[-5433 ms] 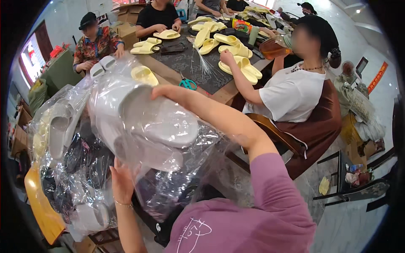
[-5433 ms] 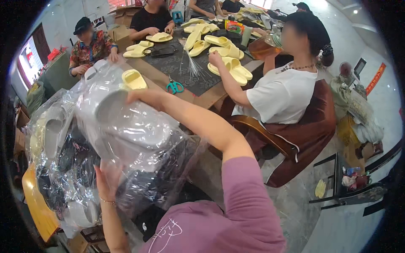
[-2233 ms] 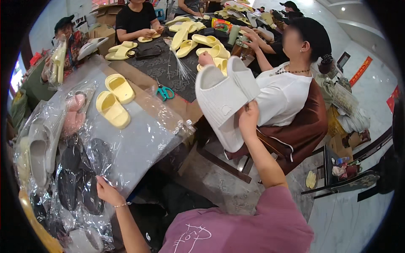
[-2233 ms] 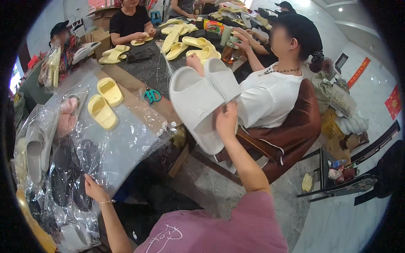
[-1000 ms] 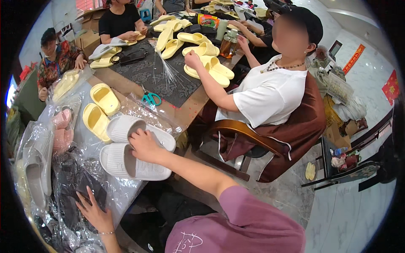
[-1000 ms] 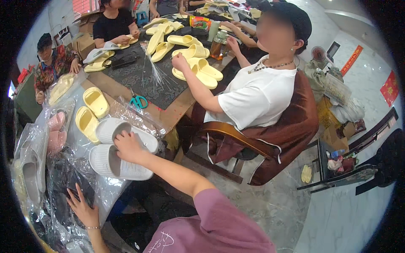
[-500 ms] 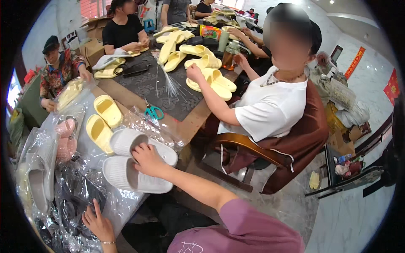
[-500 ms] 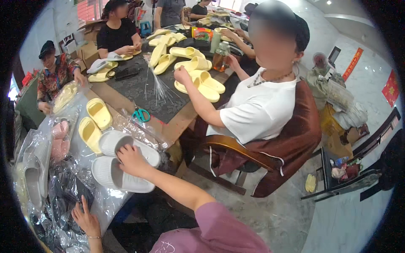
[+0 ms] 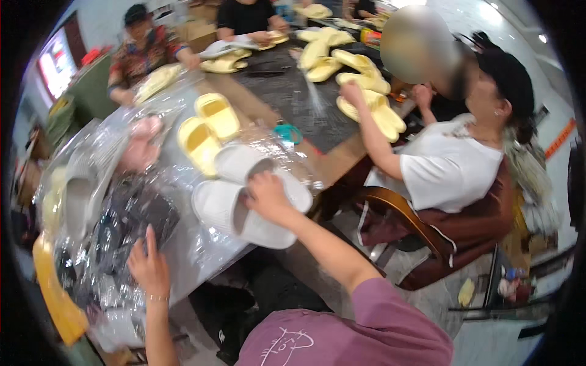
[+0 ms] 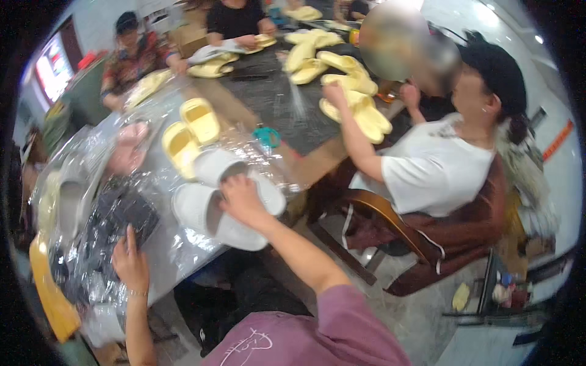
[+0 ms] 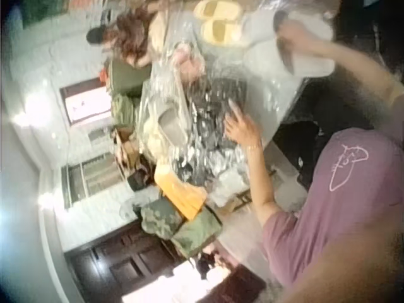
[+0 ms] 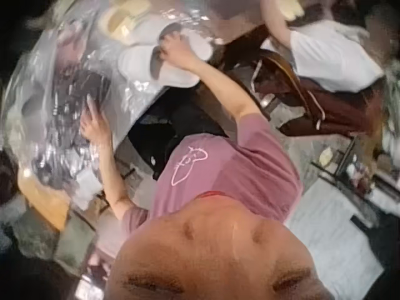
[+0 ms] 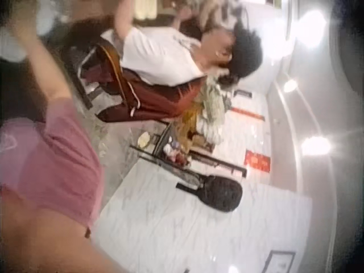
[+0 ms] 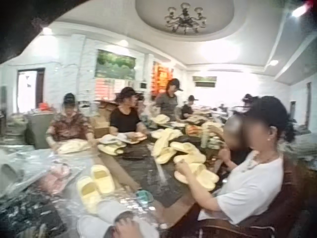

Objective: The person sits at a work table, packs pairs of slippers into plastic bags by hand, and unloads more slippers from a large sack onto the table.

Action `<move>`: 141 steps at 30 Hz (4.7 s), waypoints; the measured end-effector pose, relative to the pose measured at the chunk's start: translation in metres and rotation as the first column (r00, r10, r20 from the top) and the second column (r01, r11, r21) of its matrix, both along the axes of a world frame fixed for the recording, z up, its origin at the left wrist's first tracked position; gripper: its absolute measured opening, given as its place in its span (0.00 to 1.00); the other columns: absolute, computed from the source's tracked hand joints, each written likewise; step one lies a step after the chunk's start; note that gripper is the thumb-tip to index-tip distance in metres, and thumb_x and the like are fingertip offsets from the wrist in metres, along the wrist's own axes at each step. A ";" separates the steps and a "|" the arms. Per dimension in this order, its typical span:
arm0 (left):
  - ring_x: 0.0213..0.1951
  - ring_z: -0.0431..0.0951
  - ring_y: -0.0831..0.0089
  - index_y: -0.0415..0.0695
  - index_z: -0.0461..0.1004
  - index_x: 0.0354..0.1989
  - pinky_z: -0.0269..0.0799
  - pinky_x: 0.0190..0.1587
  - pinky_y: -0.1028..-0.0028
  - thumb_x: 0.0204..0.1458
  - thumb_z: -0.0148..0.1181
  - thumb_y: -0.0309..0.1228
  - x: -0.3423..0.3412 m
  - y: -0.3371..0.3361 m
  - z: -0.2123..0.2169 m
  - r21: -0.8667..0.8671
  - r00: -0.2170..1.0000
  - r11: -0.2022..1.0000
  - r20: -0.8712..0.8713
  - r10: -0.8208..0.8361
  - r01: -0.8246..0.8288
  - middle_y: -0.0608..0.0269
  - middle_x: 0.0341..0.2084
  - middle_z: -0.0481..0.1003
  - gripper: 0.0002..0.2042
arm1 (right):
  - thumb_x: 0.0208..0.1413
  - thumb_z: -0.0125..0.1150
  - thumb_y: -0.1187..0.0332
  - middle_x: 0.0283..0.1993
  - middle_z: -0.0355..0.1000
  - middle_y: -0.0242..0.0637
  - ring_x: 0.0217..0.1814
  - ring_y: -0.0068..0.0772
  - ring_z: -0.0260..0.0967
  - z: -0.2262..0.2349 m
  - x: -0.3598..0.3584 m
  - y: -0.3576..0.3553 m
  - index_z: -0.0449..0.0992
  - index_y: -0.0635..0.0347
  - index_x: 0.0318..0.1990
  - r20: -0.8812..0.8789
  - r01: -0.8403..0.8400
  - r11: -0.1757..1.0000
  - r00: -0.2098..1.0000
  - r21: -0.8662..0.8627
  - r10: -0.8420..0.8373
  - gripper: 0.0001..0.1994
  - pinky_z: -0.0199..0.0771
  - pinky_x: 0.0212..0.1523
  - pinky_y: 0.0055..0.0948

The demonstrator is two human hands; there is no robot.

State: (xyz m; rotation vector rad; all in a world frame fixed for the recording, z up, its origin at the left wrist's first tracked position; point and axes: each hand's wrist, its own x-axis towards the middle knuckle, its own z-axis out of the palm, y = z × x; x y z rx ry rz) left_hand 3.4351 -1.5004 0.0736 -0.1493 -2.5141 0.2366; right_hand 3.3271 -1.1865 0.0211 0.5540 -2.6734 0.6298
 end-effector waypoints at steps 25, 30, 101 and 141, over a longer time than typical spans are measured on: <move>0.55 0.60 0.53 0.45 0.51 0.63 0.50 0.57 0.53 0.46 0.56 0.26 -0.069 0.088 0.008 0.198 0.990 0.974 0.063 -0.124 0.109 0.46 0.55 0.58 0.33 | 0.38 0.58 0.68 0.39 0.66 0.38 0.46 0.41 0.59 0.004 0.047 -0.025 0.71 0.62 0.34 0.043 0.031 0.999 0.999 0.018 -0.032 0.13 0.61 0.42 0.41; 0.58 0.56 0.47 0.33 0.50 0.61 0.49 0.61 0.58 0.49 0.51 0.23 0.027 0.090 -0.039 0.641 0.851 0.717 0.185 -0.492 0.275 0.40 0.57 0.56 0.29 | 0.36 0.59 0.68 0.39 0.66 0.38 0.47 0.42 0.58 -0.005 0.049 -0.030 0.72 0.62 0.36 -0.061 0.027 0.999 0.998 -0.023 -0.028 0.16 0.62 0.43 0.39; 0.43 0.65 0.60 0.38 0.70 0.36 0.56 0.51 0.62 0.49 0.49 0.32 0.013 0.255 0.087 0.553 0.453 0.309 -0.143 -0.880 0.774 0.54 0.35 0.67 0.11 | 0.48 0.53 0.50 0.41 0.70 0.40 0.48 0.41 0.64 0.035 -0.104 0.106 0.71 0.60 0.37 -0.328 0.858 0.511 0.500 0.060 -0.801 0.20 0.58 0.46 0.45; 0.53 0.64 0.57 0.40 0.67 0.47 0.55 0.58 0.60 0.48 0.55 0.30 0.069 0.050 -0.066 0.487 0.868 0.780 0.084 -0.489 0.392 0.52 0.46 0.67 0.17 | 0.42 0.50 0.51 0.41 0.71 0.57 0.46 0.56 0.67 0.130 -0.097 -0.174 0.70 0.66 0.43 0.166 -0.227 0.973 0.959 -0.030 0.229 0.27 0.66 0.48 0.42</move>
